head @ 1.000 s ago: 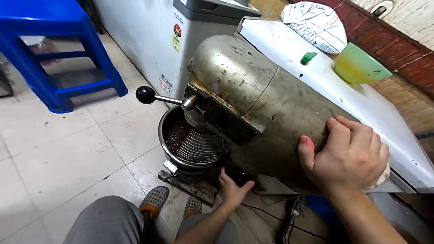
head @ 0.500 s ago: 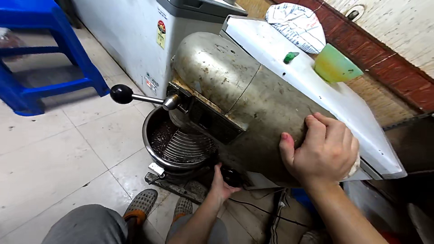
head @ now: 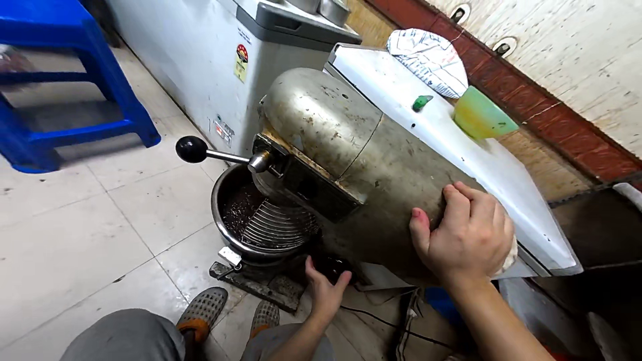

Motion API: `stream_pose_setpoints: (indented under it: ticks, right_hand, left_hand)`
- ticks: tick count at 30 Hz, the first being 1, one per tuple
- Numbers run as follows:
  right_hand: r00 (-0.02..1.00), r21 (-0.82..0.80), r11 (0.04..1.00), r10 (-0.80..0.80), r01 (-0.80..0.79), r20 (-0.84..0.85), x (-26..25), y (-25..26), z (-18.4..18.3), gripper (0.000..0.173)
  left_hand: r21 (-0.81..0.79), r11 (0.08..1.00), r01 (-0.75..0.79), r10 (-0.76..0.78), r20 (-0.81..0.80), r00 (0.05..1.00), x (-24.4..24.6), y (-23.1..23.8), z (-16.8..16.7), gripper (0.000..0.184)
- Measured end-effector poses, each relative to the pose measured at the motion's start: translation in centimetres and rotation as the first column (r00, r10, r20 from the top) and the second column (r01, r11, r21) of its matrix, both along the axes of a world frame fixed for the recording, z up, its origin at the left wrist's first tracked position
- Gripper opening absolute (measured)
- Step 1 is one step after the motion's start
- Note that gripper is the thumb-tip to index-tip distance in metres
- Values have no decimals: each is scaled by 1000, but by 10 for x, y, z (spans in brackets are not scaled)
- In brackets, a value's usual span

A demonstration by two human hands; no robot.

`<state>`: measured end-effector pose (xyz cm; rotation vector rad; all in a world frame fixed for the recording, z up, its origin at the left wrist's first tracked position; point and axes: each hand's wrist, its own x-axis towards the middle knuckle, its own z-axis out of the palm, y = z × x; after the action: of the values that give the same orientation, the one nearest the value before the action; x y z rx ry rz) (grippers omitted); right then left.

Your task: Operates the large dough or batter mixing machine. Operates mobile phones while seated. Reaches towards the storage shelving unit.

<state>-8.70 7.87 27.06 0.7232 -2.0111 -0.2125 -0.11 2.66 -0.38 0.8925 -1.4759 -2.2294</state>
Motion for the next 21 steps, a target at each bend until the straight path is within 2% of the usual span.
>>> stream_pose_setpoints:
  ticks: [1,2,3,4,6,7,8,10,13,14,16,18,19,20,21]
  right_hand:
    - [1000,3,1000,-2,2,3,0,0,0,70]
    - [1000,5,1000,-3,3,8,0,0,0,70]
    - [1000,7,1000,-6,6,14,0,1,0,70]
    - [1000,10,1000,-10,10,16,1,1,1,70]
    - [1000,17,1000,-14,14,17,1,1,2,71]
    - [1000,18,1000,-15,14,13,1,1,3,71]
    - [1000,17,1000,-15,14,10,1,1,2,71]
    - [1000,18,1000,-19,18,12,1,2,1,71]
    - [1000,12,1000,-16,16,-9,1,2,1,70]
    - [1000,9,1000,-13,13,-16,0,3,0,69]
    - [1000,11,1000,-10,11,-27,0,2,1,68]
    - [1000,15,1000,-8,9,-26,1,2,1,67]
    - [1000,14,1000,-9,9,-22,1,2,0,67]
    - [1000,12,1000,-12,12,-19,1,2,0,68]
    - [1000,11,1000,-13,13,-13,1,1,0,68]
  left_hand:
    - [227,974,12,-17,19,1000,1,-1,3,113]
    - [483,876,17,-58,70,996,-1,-6,8,96]
    - [691,723,12,-120,109,987,-6,-10,10,89]
    - [817,576,17,-177,105,979,-12,-15,11,97]
    - [936,348,46,-176,18,984,-21,-21,16,111]
    - [962,270,47,-140,-9,990,-25,-23,18,108]
    - [973,228,30,-113,-4,994,-27,-24,19,102]
    - [977,212,-10,-112,34,993,-29,-26,19,93]
    - [966,256,-30,-172,76,982,-34,-29,20,86]
    - [945,326,-22,-201,92,975,-35,-30,21,81]
    - [797,604,2,-212,159,964,-38,-26,21,68]
    - [459,886,65,-182,215,959,-34,-22,24,96]
    - [238,966,102,-170,286,943,-33,-20,28,109]
    - [44,986,159,-164,372,914,-33,-19,34,119]
    - [-101,969,227,-159,450,879,-32,-17,39,123]
